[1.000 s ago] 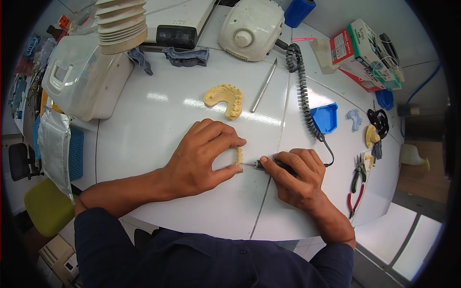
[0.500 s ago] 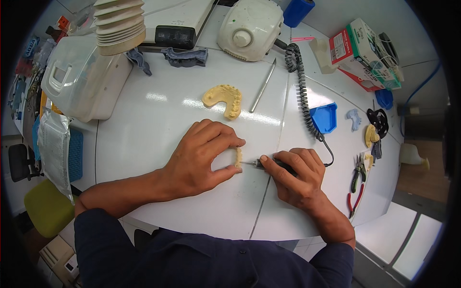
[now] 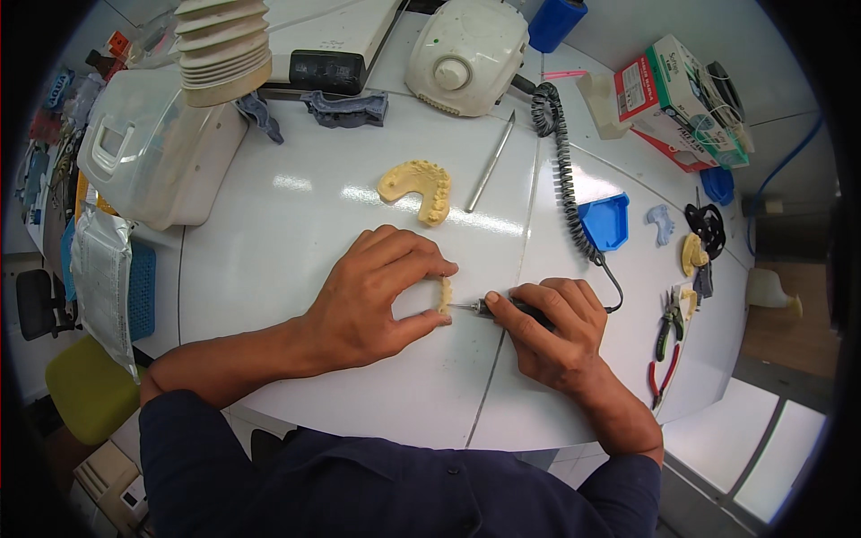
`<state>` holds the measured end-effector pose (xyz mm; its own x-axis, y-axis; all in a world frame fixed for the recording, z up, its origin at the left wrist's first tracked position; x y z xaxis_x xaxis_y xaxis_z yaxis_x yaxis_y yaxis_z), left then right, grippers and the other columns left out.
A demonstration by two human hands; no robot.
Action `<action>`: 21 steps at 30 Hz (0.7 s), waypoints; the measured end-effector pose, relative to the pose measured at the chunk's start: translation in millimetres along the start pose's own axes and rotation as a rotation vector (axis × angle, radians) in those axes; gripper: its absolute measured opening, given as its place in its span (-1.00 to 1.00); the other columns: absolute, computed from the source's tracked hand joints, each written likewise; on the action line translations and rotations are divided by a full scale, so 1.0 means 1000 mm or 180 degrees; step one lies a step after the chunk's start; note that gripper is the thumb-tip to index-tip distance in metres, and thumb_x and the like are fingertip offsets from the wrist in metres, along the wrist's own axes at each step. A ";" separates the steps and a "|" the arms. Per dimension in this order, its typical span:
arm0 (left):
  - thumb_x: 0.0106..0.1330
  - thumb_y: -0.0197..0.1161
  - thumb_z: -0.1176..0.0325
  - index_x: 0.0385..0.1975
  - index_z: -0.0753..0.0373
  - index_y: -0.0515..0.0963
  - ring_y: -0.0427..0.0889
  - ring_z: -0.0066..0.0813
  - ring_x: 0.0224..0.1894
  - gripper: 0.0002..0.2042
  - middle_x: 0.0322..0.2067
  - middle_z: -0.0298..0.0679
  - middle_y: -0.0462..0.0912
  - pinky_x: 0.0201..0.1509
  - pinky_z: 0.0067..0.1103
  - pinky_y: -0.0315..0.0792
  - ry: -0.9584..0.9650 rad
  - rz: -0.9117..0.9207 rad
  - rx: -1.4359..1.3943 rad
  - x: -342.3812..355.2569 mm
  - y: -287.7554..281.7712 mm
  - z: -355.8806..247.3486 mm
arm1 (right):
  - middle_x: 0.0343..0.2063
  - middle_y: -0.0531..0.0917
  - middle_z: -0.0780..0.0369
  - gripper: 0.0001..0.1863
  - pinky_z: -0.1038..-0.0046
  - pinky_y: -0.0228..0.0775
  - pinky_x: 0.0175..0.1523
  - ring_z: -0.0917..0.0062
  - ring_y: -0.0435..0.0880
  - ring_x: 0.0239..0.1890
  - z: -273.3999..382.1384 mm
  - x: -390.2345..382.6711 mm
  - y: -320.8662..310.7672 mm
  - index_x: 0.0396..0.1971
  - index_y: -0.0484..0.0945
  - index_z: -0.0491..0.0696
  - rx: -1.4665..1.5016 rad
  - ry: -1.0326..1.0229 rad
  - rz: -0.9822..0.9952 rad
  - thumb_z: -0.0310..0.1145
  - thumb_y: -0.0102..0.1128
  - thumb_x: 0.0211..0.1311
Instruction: Trimming and shaping a dental bridge using a rotary handpiece tool.
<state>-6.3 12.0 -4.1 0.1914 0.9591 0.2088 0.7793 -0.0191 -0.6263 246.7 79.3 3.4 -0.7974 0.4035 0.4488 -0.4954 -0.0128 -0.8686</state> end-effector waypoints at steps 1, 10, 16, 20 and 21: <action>0.06 0.71 0.33 0.01 0.25 0.74 0.66 -0.20 0.03 -0.52 -0.04 -0.16 0.71 0.14 -0.35 0.56 0.0001 0.0002 -0.0003 0.000 0.000 0.000 | -0.31 0.71 0.35 -0.54 0.42 0.39 -0.20 0.49 0.65 -0.32 0.000 0.000 0.000 -0.01 0.86 0.16 -0.0024 0.0022 -0.0007 -0.41 0.48 0.00; 0.03 0.73 0.34 -0.02 0.23 0.75 0.71 -0.19 0.03 -0.53 -0.06 -0.16 0.75 0.13 -0.36 0.62 -0.0062 0.0000 -0.0175 0.002 -0.001 -0.001 | -0.31 0.72 0.35 -0.55 0.42 0.39 -0.19 0.49 0.66 -0.30 0.000 0.000 -0.001 -0.01 0.86 0.16 -0.0029 0.0042 0.0029 -0.40 0.48 0.01; 0.03 0.73 0.34 -0.04 0.24 0.75 0.71 -0.19 0.04 -0.54 -0.06 -0.17 0.76 0.14 -0.36 0.62 -0.0049 -0.0016 -0.0161 0.002 -0.002 -0.002 | -0.31 0.72 0.35 -0.56 0.43 0.39 -0.19 0.49 0.66 -0.30 0.001 0.000 -0.001 -0.01 0.86 0.16 -0.0025 0.0046 0.0037 -0.40 0.47 0.02; 0.03 0.73 0.34 -0.05 0.24 0.75 0.71 -0.19 0.04 -0.54 -0.07 -0.16 0.76 0.15 -0.35 0.62 -0.0077 0.0003 -0.0183 0.002 -0.001 -0.001 | -0.31 0.72 0.35 -0.55 0.43 0.38 -0.20 0.50 0.65 -0.31 0.000 0.001 0.000 -0.01 0.86 0.16 -0.0054 0.0046 0.0017 -0.41 0.46 0.01; 0.03 0.73 0.33 -0.05 0.24 0.75 0.71 -0.19 0.05 -0.54 -0.07 -0.16 0.76 0.15 -0.35 0.61 -0.0094 0.0012 -0.0183 0.002 -0.001 -0.001 | -0.31 0.72 0.35 -0.55 0.43 0.38 -0.20 0.50 0.65 -0.31 0.000 0.000 0.000 -0.01 0.86 0.16 -0.0054 0.0047 0.0016 -0.41 0.46 0.01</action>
<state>-6.0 13.6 -1.9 0.1774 0.9668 0.1837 0.8117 -0.0382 -0.5828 246.5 79.6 3.2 -0.7947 0.4168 0.4413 -0.4853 0.0005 -0.8743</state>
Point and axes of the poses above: each hand's wrist, its own x-axis towards the middle knuckle, its own y-axis out of the palm, z = x × y, the point moved 2 cm from there along x, towards the middle knuckle
